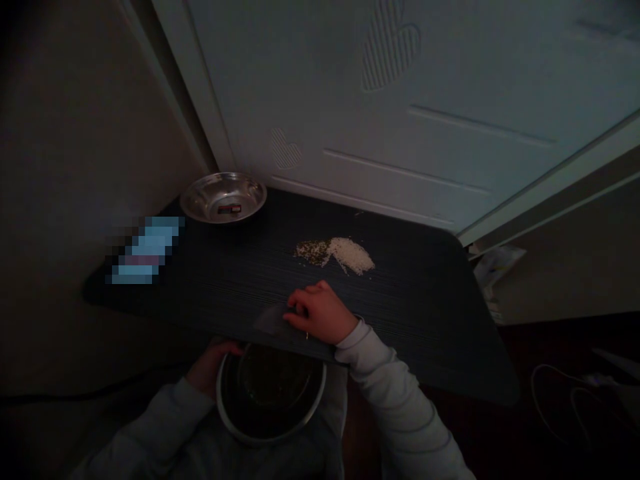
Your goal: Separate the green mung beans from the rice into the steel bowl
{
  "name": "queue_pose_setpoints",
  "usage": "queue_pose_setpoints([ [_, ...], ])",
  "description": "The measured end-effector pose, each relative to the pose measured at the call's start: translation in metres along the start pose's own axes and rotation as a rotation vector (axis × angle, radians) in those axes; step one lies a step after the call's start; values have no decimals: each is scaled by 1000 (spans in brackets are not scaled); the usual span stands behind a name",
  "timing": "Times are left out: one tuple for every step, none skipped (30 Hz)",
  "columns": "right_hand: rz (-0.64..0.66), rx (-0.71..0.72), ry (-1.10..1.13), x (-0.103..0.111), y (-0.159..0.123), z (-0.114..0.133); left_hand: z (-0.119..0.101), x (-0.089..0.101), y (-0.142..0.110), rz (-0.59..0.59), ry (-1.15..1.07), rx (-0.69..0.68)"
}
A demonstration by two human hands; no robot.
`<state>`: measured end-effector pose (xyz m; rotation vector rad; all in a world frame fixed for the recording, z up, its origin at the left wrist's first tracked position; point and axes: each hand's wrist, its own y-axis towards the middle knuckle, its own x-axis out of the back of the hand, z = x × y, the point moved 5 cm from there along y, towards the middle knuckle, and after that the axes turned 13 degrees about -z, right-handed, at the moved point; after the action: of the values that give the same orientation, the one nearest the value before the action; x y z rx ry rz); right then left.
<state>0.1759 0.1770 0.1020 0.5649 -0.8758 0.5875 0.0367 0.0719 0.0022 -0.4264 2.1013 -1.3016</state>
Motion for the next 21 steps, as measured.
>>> queue_pose_setpoints([
  [9, 4, -7, 0, 0, 1, 1, 1, 1, 5, -2, 2],
  [20, 9, -16, 0, 0, 2, 1, 2, 2, 20, -7, -2],
  [34, 13, -27, 0, 0, 3, 1, 2, 2, 35, -11, -5],
  [49, 18, -39, -1, 1, 3, 1, 3, 3, 48, -14, -13],
  [63, 22, -54, -1, 1, 4, 1, 3, 3, 61, -18, -19],
  [80, 26, -70, -1, 2, 5, 2, 2, 2, 68, -20, -19],
  [99, 30, -89, -1, 2, 6, 2, 2, 2, 69, -19, -15],
  [119, 33, -113, -2, 3, 8, 1, 2, 1, 65, -18, -16],
  [138, 36, -140, -2, 4, 9, 1, 1, 0, 63, -20, -20],
  [157, 38, -171, -2, 5, 10, 0, 1, -1, 67, -20, -19],
  [175, 42, -204, -2, 6, 11, 0, 0, -2, 71, -17, -9],
  [191, 45, -238, -2, 7, 13, 0, -1, -3, 74, -12, 6],
  [206, 49, -269, -2, 8, 14, 1, -1, -4, 79, -9, 24],
  [223, 54, -298, -2, 9, 16, 1, -1, -4, 82, -9, 42],
  [241, 61, -324, -3, 10, 17, 2, -1, -4, 87, -11, 56],
  [261, 67, -346, -3, 10, 19, 3, -2, -4, 93, -15, 66],
  [282, 72, -364, -4, 11, 20, 3, -2, -4, 100, -20, 67],
  [305, 75, -380, -4, 11, 21, 3, -2, -4, 107, -24, 63],
  [326, 77, -395, -5, 12, 22, 3, -2, -4, 114, -23, 65],
  [343, 76, -409, -6, 12, 22, 3, -2, -4, 120, -20, 70],
  [357, 76, -422, -6, 13, 23, 3, -2, -4, 122, -14, 69],
])
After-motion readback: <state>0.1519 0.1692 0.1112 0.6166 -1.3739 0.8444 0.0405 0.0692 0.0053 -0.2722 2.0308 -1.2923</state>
